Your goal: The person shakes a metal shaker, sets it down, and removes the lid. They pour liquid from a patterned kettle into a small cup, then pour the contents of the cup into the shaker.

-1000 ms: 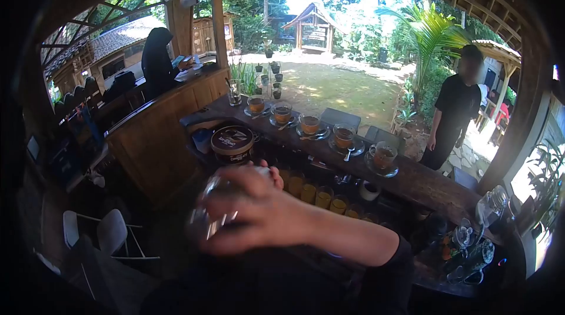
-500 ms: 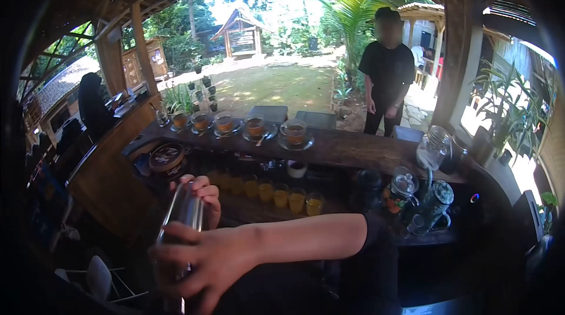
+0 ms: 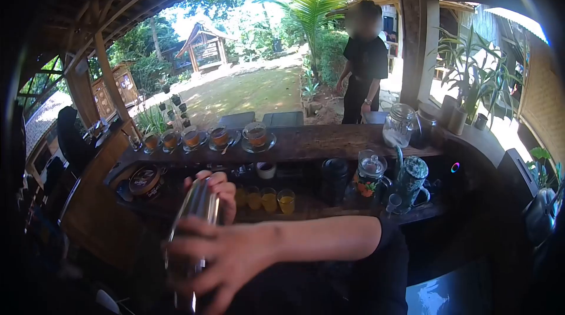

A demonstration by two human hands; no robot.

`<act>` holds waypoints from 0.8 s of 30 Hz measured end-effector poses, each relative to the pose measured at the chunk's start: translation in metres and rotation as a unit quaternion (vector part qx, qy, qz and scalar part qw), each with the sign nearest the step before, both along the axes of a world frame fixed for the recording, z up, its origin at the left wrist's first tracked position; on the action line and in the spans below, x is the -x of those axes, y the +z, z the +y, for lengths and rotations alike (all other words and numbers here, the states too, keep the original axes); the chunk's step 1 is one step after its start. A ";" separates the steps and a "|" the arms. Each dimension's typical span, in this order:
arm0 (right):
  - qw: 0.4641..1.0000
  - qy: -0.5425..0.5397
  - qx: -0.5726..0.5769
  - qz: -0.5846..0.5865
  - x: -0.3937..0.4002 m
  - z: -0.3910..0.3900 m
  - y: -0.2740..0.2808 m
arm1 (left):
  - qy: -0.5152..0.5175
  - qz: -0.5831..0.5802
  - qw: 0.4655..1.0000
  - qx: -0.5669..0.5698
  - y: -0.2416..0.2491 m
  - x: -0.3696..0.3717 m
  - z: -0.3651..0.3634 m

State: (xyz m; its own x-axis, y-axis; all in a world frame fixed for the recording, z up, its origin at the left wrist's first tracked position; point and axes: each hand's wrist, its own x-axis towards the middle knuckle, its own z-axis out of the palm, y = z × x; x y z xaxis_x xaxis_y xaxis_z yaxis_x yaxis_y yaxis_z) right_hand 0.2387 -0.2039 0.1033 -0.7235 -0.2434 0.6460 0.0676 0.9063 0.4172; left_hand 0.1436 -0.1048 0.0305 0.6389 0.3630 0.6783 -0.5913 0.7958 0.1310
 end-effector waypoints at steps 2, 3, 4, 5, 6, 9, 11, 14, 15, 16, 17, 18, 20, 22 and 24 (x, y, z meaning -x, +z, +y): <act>0.993 -0.062 0.094 0.027 -0.017 0.032 -0.003 | 0.151 0.120 0.978 0.078 -0.006 -0.014 -0.013; 0.965 -0.111 0.201 0.126 -0.023 0.052 -0.010 | 0.200 0.163 0.961 0.100 -0.009 -0.018 -0.018; 0.913 -0.156 0.303 0.223 -0.025 0.065 -0.014 | 0.187 0.179 0.959 0.119 -0.014 -0.016 -0.015; 0.913 -0.156 0.299 0.229 -0.021 0.065 -0.015 | 0.176 0.195 0.955 0.136 -0.021 -0.014 -0.009; 0.931 -0.158 0.266 0.194 -0.017 0.065 -0.016 | 0.163 0.208 0.953 0.149 -0.024 -0.014 0.003; 0.995 -0.096 -0.014 0.021 0.016 0.038 -0.007 | -0.134 0.121 0.977 0.114 -0.009 -0.004 0.052; 0.996 -0.042 -0.061 -0.040 0.030 0.030 -0.008 | -0.031 -0.008 0.999 -0.025 0.004 0.012 0.051; 0.996 -0.082 -0.022 0.023 0.030 0.074 -0.006 | -0.125 0.098 0.981 0.108 -0.011 0.025 0.092; 0.983 -0.138 0.086 0.086 0.027 0.098 -0.011 | -0.120 0.098 0.982 0.111 -0.017 0.025 0.095; 0.952 -0.193 0.190 0.144 0.025 0.120 -0.017 | 0.025 0.164 0.980 0.113 -0.024 0.017 0.092; 0.925 -0.201 0.249 0.208 0.027 0.136 -0.018 | 0.169 0.227 0.953 0.111 -0.030 0.014 0.095; 0.890 -0.207 0.303 0.271 0.031 0.148 -0.018 | 0.093 0.219 0.963 0.125 -0.051 0.022 0.112; 0.965 -0.167 0.159 0.127 0.056 0.138 -0.011 | -0.025 0.180 0.979 0.089 -0.039 0.046 0.143; 0.997 -0.069 -0.029 0.016 0.088 0.119 -0.002 | -0.088 0.081 0.989 0.083 -0.013 0.073 0.139; 0.999 0.003 -0.040 -0.010 0.104 0.122 -0.004 | -0.039 -0.001 0.999 0.012 0.004 0.089 0.140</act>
State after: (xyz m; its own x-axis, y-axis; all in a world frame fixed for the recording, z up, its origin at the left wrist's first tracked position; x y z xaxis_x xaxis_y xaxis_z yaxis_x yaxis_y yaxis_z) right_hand 0.1350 -0.0814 0.0995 -0.7343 -0.2989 0.6094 0.0524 0.8702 0.4899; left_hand 0.0544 0.0350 0.0344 0.6642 0.3291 0.6712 -0.5284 0.8418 0.1101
